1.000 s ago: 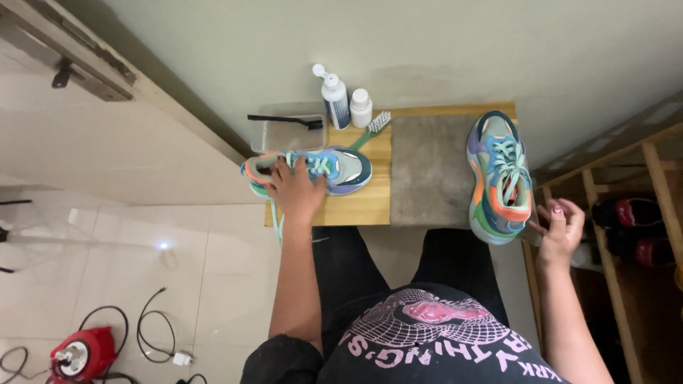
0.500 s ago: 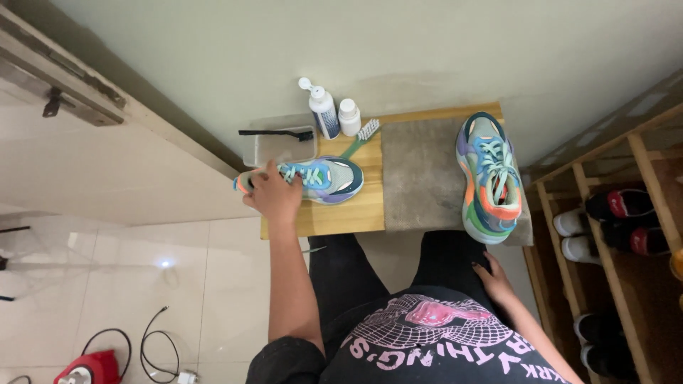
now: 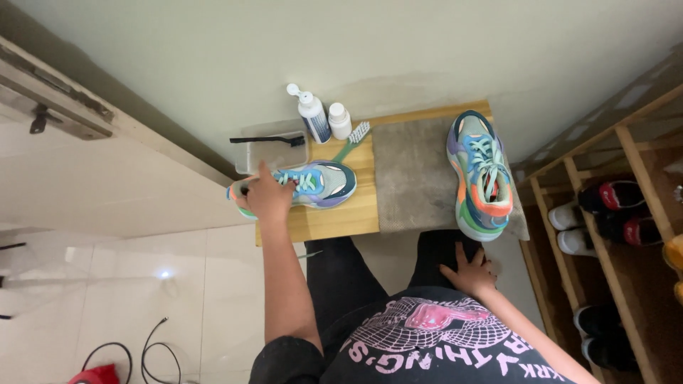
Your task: The person wipes the exterior of a pair of colorful sneakers with a cloth. They place a cloth on the table, position one sneaker on it, and wipe the upper and sides before moving the second sneaker next to it.
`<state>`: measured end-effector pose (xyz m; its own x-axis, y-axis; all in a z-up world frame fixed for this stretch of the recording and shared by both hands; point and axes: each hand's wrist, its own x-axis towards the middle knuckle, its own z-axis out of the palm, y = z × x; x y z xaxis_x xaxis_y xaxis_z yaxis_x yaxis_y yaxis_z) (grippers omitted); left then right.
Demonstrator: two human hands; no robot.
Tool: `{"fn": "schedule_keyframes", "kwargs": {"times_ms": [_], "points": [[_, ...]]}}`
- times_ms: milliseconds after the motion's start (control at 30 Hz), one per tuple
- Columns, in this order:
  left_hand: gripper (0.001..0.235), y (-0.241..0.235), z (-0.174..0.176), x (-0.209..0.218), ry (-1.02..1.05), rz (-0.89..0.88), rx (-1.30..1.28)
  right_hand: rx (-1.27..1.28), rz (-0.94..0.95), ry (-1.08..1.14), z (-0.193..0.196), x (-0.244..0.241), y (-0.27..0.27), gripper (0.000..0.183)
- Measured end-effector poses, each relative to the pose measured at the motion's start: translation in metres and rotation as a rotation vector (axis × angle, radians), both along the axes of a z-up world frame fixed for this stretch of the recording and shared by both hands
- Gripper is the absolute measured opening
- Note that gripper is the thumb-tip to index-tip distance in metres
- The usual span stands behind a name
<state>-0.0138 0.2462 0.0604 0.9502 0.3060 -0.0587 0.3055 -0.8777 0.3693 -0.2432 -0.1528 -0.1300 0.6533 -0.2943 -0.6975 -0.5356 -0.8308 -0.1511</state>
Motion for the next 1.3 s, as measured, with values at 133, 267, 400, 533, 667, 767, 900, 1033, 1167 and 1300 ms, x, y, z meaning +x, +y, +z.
{"fn": "schedule_keyframes", "kwargs": {"times_ms": [133,267,400,533,667,767,900,1033,1167,1300], "points": [[0.079,0.001,-0.004,-0.002,-0.043,0.005,-0.004,0.064,0.026,0.041,0.017,0.015,-0.004,0.108],[0.071,0.005,0.008,-0.005,0.009,-0.019,-0.062,0.165,-0.037,0.04,0.014,0.035,-0.012,0.126],[0.076,0.024,-0.018,0.01,0.078,0.023,-0.048,0.161,-0.035,0.046,0.021,0.046,-0.009,0.125],[0.06,0.035,-0.039,0.025,0.062,0.019,0.005,0.153,-0.038,0.041,0.04,0.05,-0.003,0.123],[0.054,0.024,-0.005,0.018,0.098,0.029,-0.081,0.129,-0.013,0.027,0.046,0.049,-0.005,0.12],[0.049,0.013,0.021,0.007,0.123,0.005,-0.089,0.138,-0.005,0.007,0.04,0.048,-0.007,0.121],[0.042,0.017,0.022,-0.006,0.143,-0.037,-0.132,0.141,0.01,-0.002,0.045,0.047,-0.009,0.116],[0.034,0.018,0.018,-0.013,0.027,0.028,-0.215,0.156,-0.035,-0.009,0.036,0.045,-0.011,0.119],[0.037,0.014,0.026,-0.021,-0.094,0.058,-0.361,0.171,-0.084,-0.009,0.027,0.045,-0.015,0.123],[0.042,0.011,0.033,-0.03,-0.133,0.071,-0.527,0.149,-0.076,0.004,0.044,0.044,-0.01,0.12]]}}
